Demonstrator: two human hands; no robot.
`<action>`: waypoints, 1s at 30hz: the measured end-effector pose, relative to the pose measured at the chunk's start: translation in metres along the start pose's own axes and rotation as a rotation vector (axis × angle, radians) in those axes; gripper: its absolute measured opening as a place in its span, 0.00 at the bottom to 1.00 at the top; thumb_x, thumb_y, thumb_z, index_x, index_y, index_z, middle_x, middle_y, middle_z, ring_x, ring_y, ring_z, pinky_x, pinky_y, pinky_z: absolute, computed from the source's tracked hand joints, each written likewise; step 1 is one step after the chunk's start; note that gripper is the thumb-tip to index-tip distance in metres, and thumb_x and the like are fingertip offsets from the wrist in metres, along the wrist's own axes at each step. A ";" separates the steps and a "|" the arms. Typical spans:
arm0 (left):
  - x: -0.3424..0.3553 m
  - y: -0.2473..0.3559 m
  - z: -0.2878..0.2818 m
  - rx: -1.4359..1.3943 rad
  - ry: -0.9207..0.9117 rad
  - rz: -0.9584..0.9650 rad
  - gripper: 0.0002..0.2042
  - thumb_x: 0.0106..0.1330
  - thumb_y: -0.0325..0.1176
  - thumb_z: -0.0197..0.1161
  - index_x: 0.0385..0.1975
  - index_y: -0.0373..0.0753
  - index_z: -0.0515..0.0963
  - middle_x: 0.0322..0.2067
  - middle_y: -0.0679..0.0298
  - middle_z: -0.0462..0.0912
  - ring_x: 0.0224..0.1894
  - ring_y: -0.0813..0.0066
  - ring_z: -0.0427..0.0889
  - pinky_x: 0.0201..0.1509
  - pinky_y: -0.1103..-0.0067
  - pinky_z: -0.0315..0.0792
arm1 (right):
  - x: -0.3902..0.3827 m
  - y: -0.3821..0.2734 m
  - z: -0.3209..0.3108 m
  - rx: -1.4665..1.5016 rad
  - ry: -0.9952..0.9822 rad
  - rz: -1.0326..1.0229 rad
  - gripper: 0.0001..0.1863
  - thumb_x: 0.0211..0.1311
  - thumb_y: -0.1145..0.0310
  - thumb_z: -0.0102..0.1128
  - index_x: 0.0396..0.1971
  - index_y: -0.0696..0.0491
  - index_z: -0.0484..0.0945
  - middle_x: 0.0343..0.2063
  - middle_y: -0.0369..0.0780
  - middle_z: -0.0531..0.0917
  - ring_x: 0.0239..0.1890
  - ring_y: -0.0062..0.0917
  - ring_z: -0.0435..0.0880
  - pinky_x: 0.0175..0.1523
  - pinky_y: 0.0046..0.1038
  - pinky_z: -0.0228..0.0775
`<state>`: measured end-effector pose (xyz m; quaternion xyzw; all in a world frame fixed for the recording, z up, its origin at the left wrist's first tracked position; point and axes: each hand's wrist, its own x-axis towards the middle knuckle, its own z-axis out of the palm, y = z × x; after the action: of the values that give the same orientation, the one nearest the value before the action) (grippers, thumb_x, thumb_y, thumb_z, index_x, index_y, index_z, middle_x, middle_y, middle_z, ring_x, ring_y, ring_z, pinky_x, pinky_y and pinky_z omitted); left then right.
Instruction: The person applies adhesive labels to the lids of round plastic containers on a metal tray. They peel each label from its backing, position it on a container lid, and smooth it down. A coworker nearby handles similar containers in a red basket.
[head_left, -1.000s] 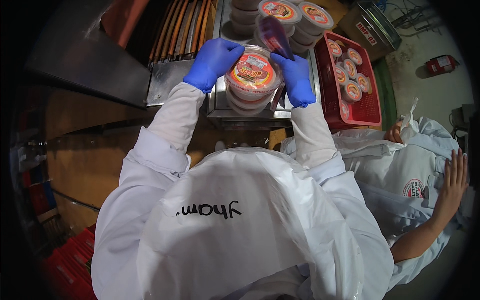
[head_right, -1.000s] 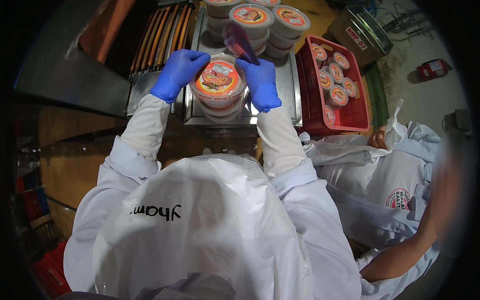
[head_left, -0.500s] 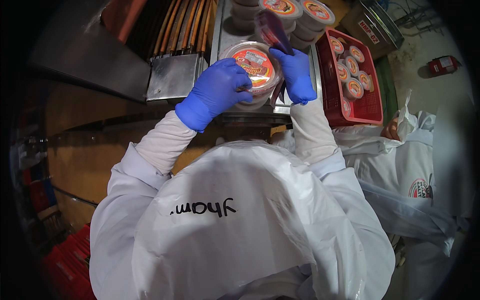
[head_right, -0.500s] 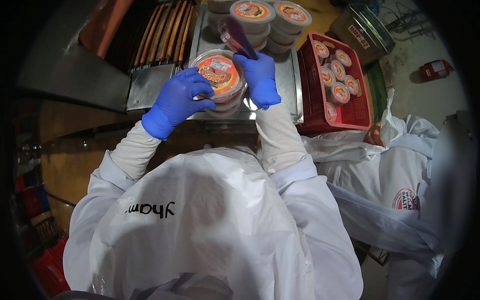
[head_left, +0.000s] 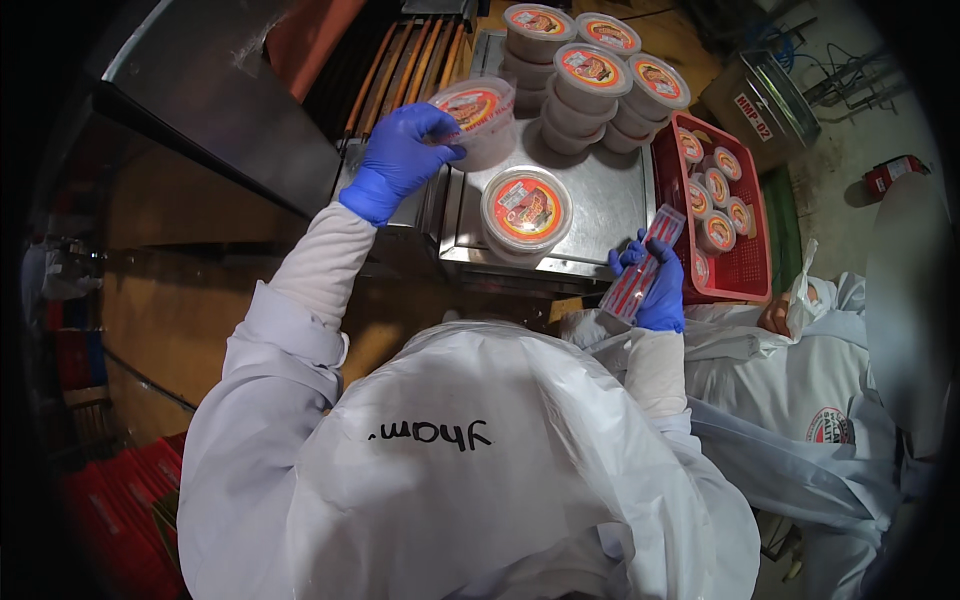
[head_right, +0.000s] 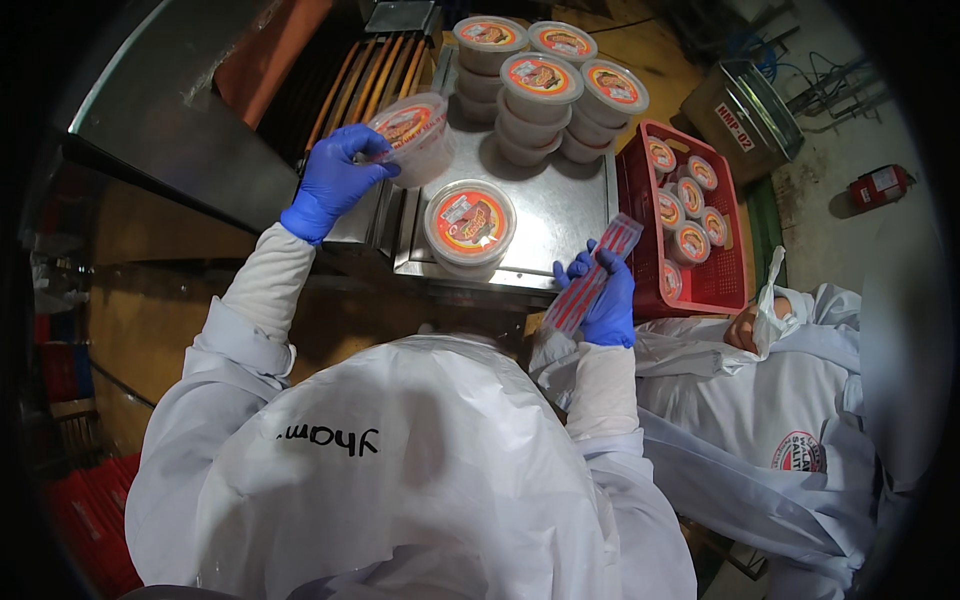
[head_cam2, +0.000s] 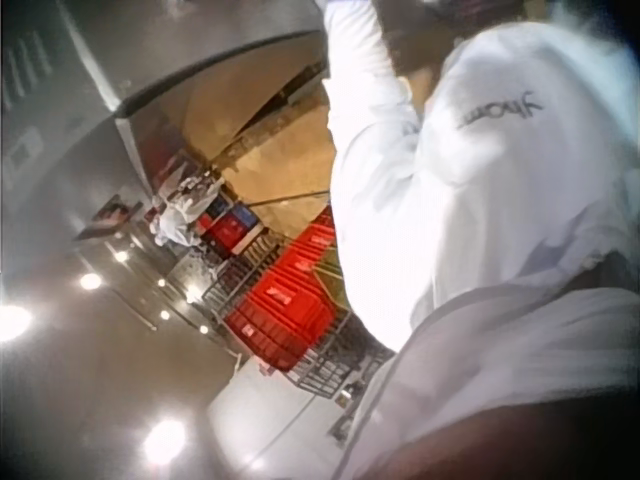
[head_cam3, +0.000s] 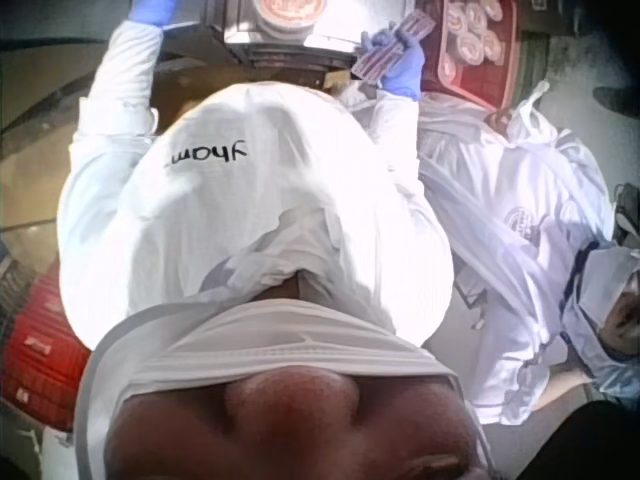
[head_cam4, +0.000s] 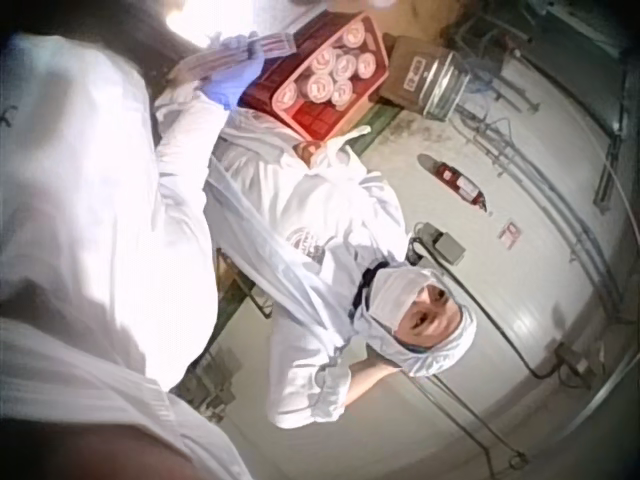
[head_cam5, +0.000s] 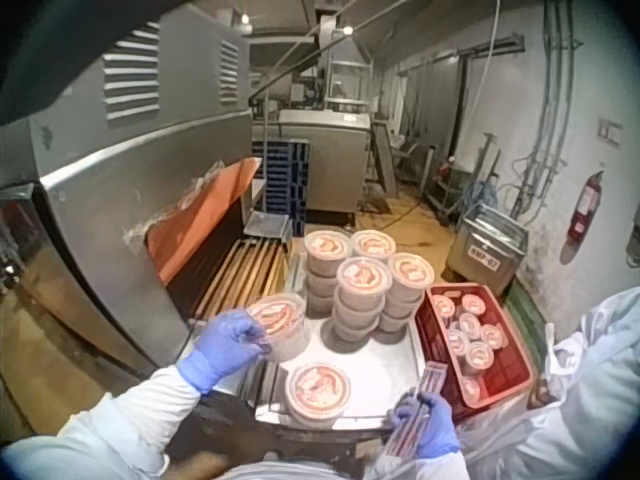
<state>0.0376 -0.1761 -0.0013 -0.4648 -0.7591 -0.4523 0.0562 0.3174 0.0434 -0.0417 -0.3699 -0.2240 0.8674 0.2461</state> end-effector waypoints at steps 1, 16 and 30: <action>0.008 -0.017 0.001 0.060 0.034 -0.010 0.11 0.39 0.29 0.70 0.25 0.39 0.78 0.25 0.61 0.79 0.32 0.64 0.77 0.38 0.72 0.72 | 0.000 0.004 -0.019 0.034 -0.038 0.072 0.08 0.56 0.68 0.47 0.35 0.53 0.67 0.19 0.35 0.67 0.21 0.21 0.68 0.37 0.33 0.67; 0.053 -0.028 0.000 0.791 0.055 0.137 0.45 0.36 0.46 0.74 0.59 0.46 0.60 0.56 0.61 0.65 0.59 0.58 0.59 0.63 0.67 0.52 | 0.027 0.061 -0.096 -1.220 0.618 -0.712 0.20 0.59 0.67 0.51 0.49 0.60 0.62 0.45 0.45 0.71 0.42 0.31 0.73 0.46 0.30 0.64; 0.027 0.081 0.045 0.212 0.144 0.383 0.30 0.48 0.43 0.69 0.53 0.44 0.69 0.55 0.62 0.67 0.59 0.59 0.57 0.63 0.67 0.50 | 0.042 0.150 -0.197 -2.192 0.603 -0.259 0.23 0.51 0.65 0.57 0.45 0.59 0.65 0.39 0.50 0.76 0.46 0.40 0.74 0.47 0.37 0.67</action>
<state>0.0983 -0.1124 0.0378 -0.5586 -0.6943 -0.3829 0.2436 0.4006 -0.0078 -0.2733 -0.5527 -0.8283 0.0497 -0.0776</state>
